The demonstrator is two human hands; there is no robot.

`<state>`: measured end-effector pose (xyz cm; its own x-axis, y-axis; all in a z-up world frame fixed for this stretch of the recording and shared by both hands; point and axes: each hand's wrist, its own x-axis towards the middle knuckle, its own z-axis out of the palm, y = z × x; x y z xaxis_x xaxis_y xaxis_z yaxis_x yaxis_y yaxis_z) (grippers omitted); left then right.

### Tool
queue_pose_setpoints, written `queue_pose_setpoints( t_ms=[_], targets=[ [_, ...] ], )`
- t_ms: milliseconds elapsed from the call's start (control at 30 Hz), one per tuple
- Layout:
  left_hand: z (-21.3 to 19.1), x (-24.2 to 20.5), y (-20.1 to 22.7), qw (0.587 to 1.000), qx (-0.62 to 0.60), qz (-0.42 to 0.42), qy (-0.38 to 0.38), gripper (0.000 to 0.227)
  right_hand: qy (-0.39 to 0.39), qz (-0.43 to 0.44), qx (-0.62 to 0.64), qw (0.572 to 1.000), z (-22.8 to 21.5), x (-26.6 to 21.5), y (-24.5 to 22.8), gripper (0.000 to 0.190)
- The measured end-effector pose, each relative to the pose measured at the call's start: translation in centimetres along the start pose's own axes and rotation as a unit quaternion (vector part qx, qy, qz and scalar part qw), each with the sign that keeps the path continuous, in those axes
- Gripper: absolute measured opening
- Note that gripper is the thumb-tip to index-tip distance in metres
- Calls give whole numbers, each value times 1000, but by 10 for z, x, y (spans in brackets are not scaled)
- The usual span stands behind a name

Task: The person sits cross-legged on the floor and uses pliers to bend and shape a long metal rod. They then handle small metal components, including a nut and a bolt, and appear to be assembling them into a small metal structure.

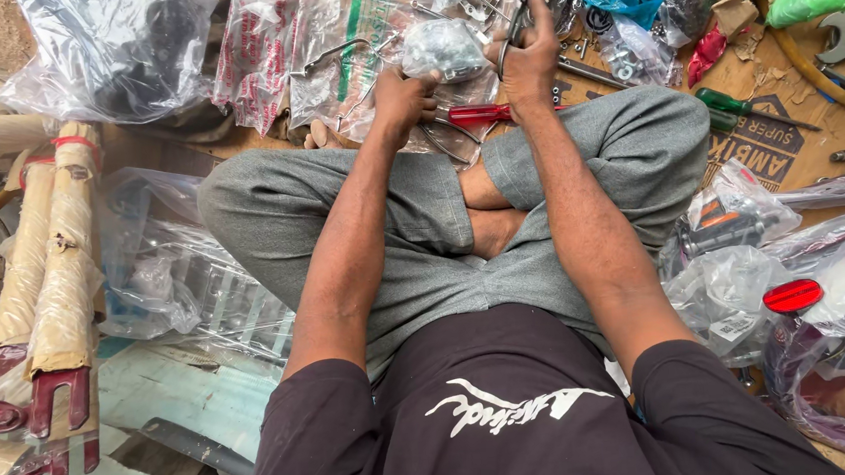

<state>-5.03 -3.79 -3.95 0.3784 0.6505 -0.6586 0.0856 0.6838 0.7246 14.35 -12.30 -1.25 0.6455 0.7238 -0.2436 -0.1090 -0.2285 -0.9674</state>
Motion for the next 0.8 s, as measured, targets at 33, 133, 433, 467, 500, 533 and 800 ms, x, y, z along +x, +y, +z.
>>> queue_pose_setpoints(
  t_ms=[33, 133, 433, 467, 500, 533, 800],
  targets=[
    [1, 2, -2, 999, 43, 5, 21, 27, 2, -16, -62, 998, -2, 2, 5, 92],
    [2, 3, 0, 996, 82, 9, 39, 23, 5, -31, -216, 976, -3, 7, 24, 82],
    [2, -5, 7, 992, 115, 45, 41, 25, -38, -43, -236, 970, 16, 1, 18, 77],
    [2, -7, 8, 991, 116, 55, 43, 26, -45, -17, -175, 983, 16, 0, 10, 83],
    [3, -11, 8, 994, 83, 63, 33, 26, -53, 10, -115, 992, 16, -2, 1, 88],
    [5, -15, 8, 996, 50, 72, 24, 26, -57, 12, -99, 993, 11, -8, -7, 87],
    [-4, -50, 48, 986, -64, 152, -17, 24, -45, 30, 197, 979, -6, 1, -12, 57]
  ],
)
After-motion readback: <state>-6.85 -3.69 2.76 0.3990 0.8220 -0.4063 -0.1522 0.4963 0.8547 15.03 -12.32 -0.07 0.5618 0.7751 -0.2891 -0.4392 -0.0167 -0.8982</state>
